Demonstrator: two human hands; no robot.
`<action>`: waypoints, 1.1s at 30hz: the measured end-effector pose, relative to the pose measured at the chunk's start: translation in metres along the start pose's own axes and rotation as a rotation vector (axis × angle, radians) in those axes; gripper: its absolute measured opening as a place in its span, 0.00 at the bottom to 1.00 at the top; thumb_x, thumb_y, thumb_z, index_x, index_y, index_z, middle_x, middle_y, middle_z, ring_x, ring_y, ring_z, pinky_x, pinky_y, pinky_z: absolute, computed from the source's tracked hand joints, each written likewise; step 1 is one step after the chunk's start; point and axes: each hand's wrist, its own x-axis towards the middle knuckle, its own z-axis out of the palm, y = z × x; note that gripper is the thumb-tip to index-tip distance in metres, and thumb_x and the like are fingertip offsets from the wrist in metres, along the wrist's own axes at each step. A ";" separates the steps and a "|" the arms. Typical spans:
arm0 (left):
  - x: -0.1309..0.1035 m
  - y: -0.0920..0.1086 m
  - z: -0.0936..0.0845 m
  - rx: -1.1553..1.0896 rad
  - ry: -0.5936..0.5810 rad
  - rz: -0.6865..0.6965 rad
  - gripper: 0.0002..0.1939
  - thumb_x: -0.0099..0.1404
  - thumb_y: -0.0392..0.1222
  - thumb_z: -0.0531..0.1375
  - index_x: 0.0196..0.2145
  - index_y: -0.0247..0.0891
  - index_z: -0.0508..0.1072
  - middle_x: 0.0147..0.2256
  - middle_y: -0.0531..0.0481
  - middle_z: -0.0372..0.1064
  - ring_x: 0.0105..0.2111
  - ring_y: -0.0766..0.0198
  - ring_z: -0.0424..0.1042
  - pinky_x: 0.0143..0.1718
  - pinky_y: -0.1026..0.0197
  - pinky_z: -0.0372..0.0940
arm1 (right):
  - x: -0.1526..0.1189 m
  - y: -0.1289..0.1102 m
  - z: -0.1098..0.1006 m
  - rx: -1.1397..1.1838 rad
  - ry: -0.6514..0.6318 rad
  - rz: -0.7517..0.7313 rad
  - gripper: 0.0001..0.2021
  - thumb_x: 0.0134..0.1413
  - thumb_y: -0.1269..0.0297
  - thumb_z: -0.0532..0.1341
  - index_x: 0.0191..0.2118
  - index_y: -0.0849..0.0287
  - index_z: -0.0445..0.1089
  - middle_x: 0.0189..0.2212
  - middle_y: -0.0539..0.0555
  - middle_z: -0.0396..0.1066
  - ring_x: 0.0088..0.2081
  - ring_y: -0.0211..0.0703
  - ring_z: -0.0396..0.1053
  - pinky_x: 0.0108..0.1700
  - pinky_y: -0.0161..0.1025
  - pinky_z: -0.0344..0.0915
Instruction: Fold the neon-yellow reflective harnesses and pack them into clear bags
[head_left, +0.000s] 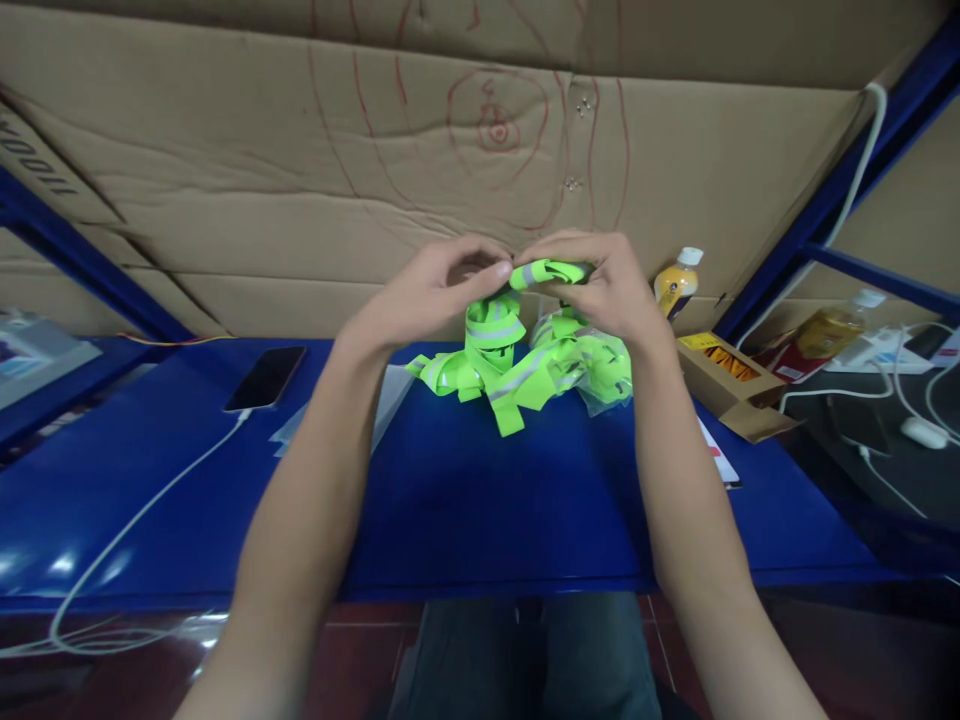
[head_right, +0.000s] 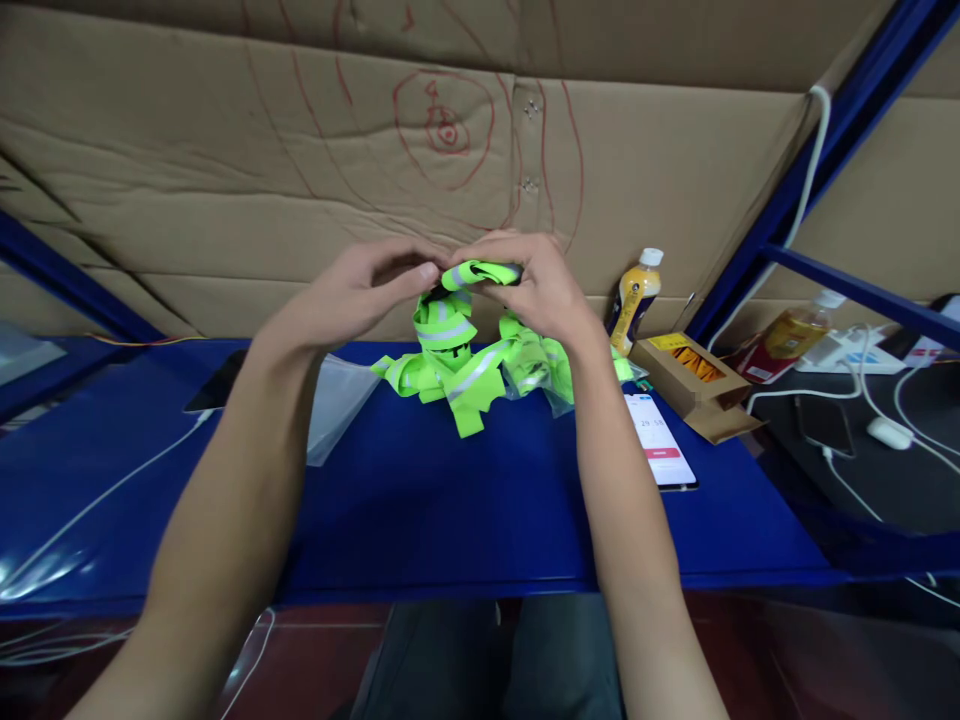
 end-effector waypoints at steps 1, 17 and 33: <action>0.000 0.000 -0.001 0.024 -0.031 0.008 0.30 0.70 0.71 0.66 0.47 0.39 0.80 0.49 0.41 0.81 0.53 0.49 0.78 0.56 0.52 0.72 | 0.000 0.000 0.002 0.008 0.014 0.006 0.11 0.53 0.55 0.79 0.39 0.49 0.82 0.46 0.58 0.83 0.56 0.61 0.78 0.57 0.56 0.77; -0.005 -0.008 -0.008 -0.098 -0.387 -0.180 0.20 0.65 0.61 0.70 0.33 0.39 0.83 0.29 0.49 0.76 0.27 0.61 0.72 0.30 0.61 0.65 | 0.002 0.006 0.016 0.065 -0.179 0.081 0.28 0.47 0.36 0.79 0.40 0.54 0.75 0.38 0.51 0.75 0.41 0.46 0.69 0.44 0.42 0.68; -0.005 -0.009 -0.024 -0.024 -0.419 -0.131 0.18 0.65 0.60 0.71 0.35 0.42 0.87 0.33 0.48 0.79 0.31 0.58 0.74 0.33 0.59 0.67 | 0.003 0.011 0.027 0.361 -0.139 0.201 0.26 0.45 0.40 0.75 0.31 0.52 0.64 0.27 0.47 0.63 0.29 0.40 0.59 0.32 0.39 0.60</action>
